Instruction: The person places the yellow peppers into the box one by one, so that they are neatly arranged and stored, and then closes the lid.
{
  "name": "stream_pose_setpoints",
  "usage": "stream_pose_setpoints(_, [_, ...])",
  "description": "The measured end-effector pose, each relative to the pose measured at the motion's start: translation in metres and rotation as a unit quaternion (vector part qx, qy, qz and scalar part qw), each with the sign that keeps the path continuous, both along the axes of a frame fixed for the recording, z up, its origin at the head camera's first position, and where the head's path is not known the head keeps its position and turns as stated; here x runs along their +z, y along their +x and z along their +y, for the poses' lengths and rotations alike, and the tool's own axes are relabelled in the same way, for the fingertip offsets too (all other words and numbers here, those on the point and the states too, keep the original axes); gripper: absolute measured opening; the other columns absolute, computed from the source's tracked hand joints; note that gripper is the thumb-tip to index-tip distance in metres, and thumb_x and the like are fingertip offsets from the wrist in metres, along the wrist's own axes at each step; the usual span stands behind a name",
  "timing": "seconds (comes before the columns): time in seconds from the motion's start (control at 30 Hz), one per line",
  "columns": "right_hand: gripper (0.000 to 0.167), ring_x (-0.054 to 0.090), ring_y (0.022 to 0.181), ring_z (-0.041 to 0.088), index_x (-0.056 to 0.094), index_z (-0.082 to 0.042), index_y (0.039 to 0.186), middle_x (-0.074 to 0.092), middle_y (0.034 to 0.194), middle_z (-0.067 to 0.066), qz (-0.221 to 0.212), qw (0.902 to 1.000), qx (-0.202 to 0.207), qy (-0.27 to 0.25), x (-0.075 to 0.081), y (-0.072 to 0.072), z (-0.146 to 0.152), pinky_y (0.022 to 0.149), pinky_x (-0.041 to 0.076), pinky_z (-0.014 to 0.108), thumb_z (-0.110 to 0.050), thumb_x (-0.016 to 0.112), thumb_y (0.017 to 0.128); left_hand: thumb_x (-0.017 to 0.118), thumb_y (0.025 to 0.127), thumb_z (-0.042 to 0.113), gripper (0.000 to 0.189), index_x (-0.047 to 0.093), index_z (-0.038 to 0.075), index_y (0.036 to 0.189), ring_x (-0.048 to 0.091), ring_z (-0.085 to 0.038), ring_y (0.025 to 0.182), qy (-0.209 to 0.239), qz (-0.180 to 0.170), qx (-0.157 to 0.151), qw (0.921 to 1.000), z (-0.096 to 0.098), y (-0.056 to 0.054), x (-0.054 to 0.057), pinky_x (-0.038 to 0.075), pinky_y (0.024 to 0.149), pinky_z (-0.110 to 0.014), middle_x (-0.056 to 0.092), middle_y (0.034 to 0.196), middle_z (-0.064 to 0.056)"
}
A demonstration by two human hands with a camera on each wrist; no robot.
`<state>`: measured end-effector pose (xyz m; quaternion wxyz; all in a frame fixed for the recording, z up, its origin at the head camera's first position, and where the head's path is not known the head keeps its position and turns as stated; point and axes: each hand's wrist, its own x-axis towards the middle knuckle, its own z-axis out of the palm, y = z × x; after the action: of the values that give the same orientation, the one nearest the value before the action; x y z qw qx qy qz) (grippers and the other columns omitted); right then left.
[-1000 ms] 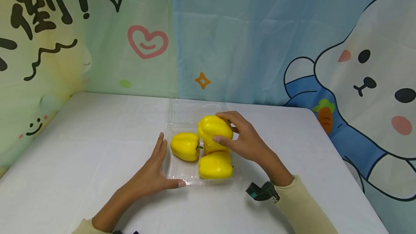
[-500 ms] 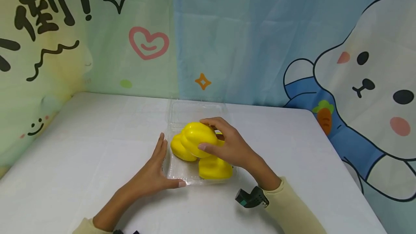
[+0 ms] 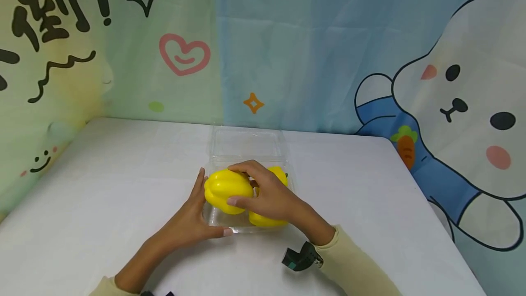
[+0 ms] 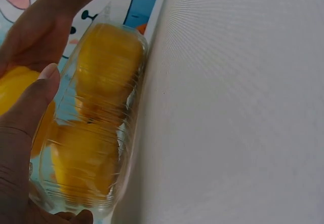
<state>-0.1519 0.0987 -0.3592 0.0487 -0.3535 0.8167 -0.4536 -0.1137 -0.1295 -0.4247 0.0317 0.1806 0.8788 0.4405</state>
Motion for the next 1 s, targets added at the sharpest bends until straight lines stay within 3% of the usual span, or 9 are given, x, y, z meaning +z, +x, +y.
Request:
stream_pose_setpoints(0.1, [0.058, 0.051, 0.109, 0.008, 0.051, -0.018, 0.136, 0.050, 0.130, -0.008, 0.007, 0.9999, 0.005, 0.014, -0.004, 0.001, -0.003, 0.092, 0.048, 0.028, -0.035, 0.075, 0.087, 0.084, 0.063, 0.060, 0.124, 0.013, 0.025, 0.157, 0.015, -0.036, 0.144, 0.003, -0.003, -0.003, 1.0000, 0.000, 0.000, 0.000, 0.029, 0.104, -0.063, -0.011, 0.162, -0.009])
stream_pose_setpoints(0.2, [0.059, 0.051, 0.108, 0.007, 0.051, -0.018, 0.137, 0.050, 0.131, -0.009, 0.015, 0.9995, 0.015, 0.024, -0.007, 0.001, -0.005, 0.090, 0.048, 0.028, -0.037, 0.074, 0.087, 0.085, 0.062, 0.058, 0.133, 0.004, 0.015, 0.158, 0.023, -0.035, 0.142, 0.011, -0.006, -0.003, 0.9999, -0.001, -0.001, 0.000, 0.030, 0.105, -0.061, -0.004, 0.162, -0.012])
stream_pose_setpoints(0.33, [0.060, 0.051, 0.109, 0.008, 0.052, -0.016, 0.137, 0.050, 0.134, -0.007, 0.028, 0.9987, 0.028, 0.030, -0.010, 0.002, -0.006, 0.091, 0.047, 0.028, -0.039, 0.075, 0.086, 0.087, 0.061, 0.057, 0.142, -0.010, 0.016, 0.156, 0.023, -0.033, 0.142, 0.019, -0.008, -0.003, 0.9998, -0.001, -0.001, 0.000, 0.029, 0.106, -0.059, 0.003, 0.161, -0.014])
stream_pose_setpoints(0.6, [0.061, 0.050, 0.110, 0.008, 0.054, -0.017, 0.134, 0.049, 0.132, -0.006, 0.056, 0.9961, 0.036, 0.058, -0.012, 0.001, -0.007, 0.092, 0.046, 0.027, -0.043, 0.076, 0.083, 0.084, 0.062, 0.061, 0.135, 0.007, -0.001, 0.154, 0.010, -0.037, 0.144, -0.003, -0.015, -0.005, 0.9999, -0.001, 0.000, 0.001, 0.024, 0.108, -0.059, -0.015, 0.161, -0.009])
stream_pose_setpoints(1.0, [0.065, 0.048, 0.110, 0.010, 0.056, -0.016, 0.135, 0.051, 0.123, -0.004, 0.074, 0.9901, 0.033, 0.115, -0.013, 0.003, -0.006, 0.090, 0.045, 0.027, -0.042, 0.079, 0.081, 0.082, 0.062, 0.064, 0.139, 0.001, 0.000, 0.155, 0.005, -0.035, 0.145, -0.019, -0.022, 0.003, 0.9996, -0.002, 0.000, 0.001, 0.024, 0.108, -0.059, -0.017, 0.161, -0.005])
